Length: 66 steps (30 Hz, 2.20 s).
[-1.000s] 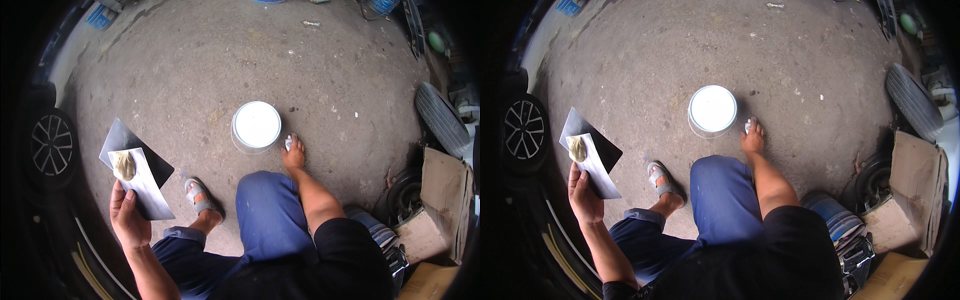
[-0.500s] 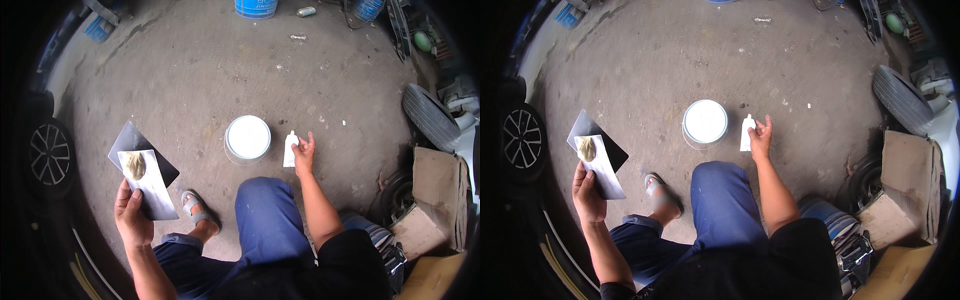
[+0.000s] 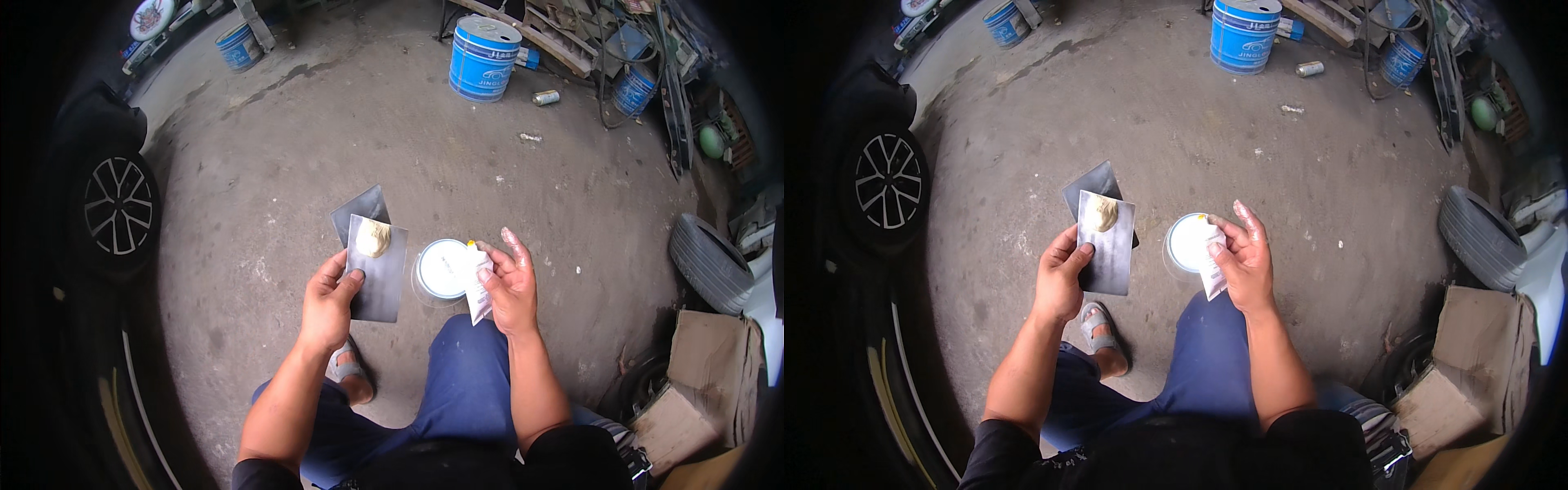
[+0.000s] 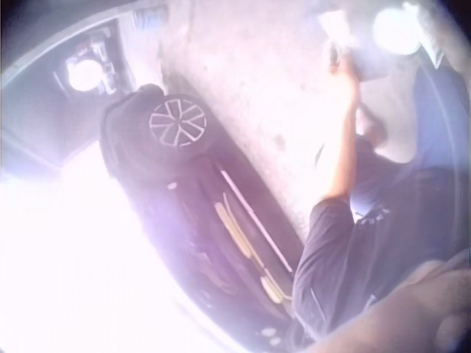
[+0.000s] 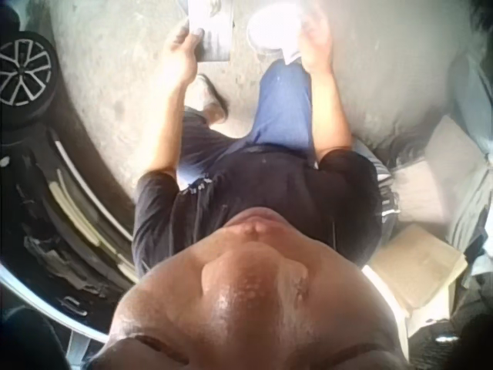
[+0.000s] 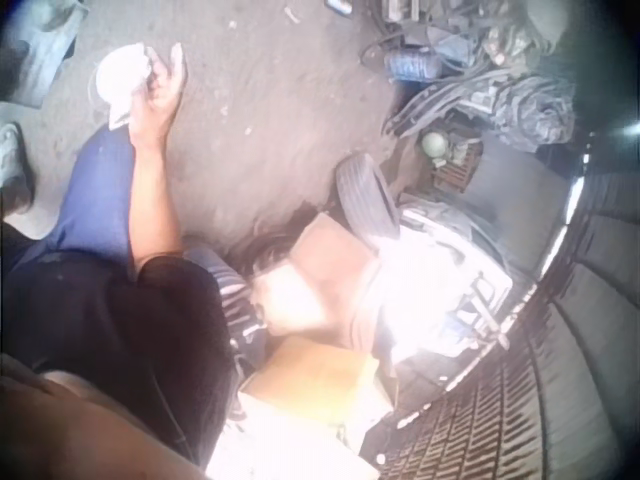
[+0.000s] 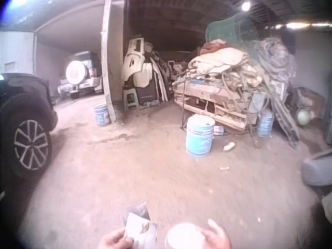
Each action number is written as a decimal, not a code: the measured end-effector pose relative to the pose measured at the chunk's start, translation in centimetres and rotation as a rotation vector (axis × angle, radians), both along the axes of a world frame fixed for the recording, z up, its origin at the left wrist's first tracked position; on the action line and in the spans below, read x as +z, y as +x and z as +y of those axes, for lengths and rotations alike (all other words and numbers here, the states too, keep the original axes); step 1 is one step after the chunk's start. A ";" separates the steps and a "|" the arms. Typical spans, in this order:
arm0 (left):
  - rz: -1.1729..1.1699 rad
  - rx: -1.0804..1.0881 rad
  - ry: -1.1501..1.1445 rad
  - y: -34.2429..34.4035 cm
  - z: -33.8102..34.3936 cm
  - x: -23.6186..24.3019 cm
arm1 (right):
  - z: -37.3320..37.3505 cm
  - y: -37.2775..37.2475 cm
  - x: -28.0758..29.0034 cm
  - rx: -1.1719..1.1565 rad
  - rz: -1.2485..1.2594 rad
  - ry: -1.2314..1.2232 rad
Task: The person scoops body filler from a can onto a metal spreader, mixes it with a hardener, and applies the compound to the side of a black car using a second spreader to smooth the surface.
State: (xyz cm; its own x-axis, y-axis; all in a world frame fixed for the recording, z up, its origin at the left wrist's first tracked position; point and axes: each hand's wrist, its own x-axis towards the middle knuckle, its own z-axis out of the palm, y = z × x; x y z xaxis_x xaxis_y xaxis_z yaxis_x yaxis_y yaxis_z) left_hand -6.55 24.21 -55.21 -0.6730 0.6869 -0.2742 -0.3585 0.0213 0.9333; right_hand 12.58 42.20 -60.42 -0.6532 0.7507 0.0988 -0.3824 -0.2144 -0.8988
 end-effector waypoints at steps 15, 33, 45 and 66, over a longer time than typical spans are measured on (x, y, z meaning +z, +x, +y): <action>0.190 -0.070 -0.043 -0.2 1.8 -1.4 | -3.1 -4.8 3.4 0.205 0.123 -0.215; 0.197 -0.075 -0.077 -0.8 2.1 -0.9 | -3.3 -5.7 4.8 0.164 0.104 -0.293; 0.213 -0.124 -0.115 -0.9 2.2 -0.4 | -3.6 -6.7 4.5 0.143 0.138 -0.290; 0.263 -0.134 -0.092 -0.7 2.4 -1.3 | -3.0 -6.8 4.2 0.165 0.161 -0.310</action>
State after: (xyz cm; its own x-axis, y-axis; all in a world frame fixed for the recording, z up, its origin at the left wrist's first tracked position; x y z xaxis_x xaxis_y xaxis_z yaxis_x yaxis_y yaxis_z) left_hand -7.27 26.61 -56.54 -0.6342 0.7547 -0.1678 -0.0930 0.1409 0.9856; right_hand 5.78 39.20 -56.26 -0.7624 0.6471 -0.0054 -0.4510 -0.5373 -0.7127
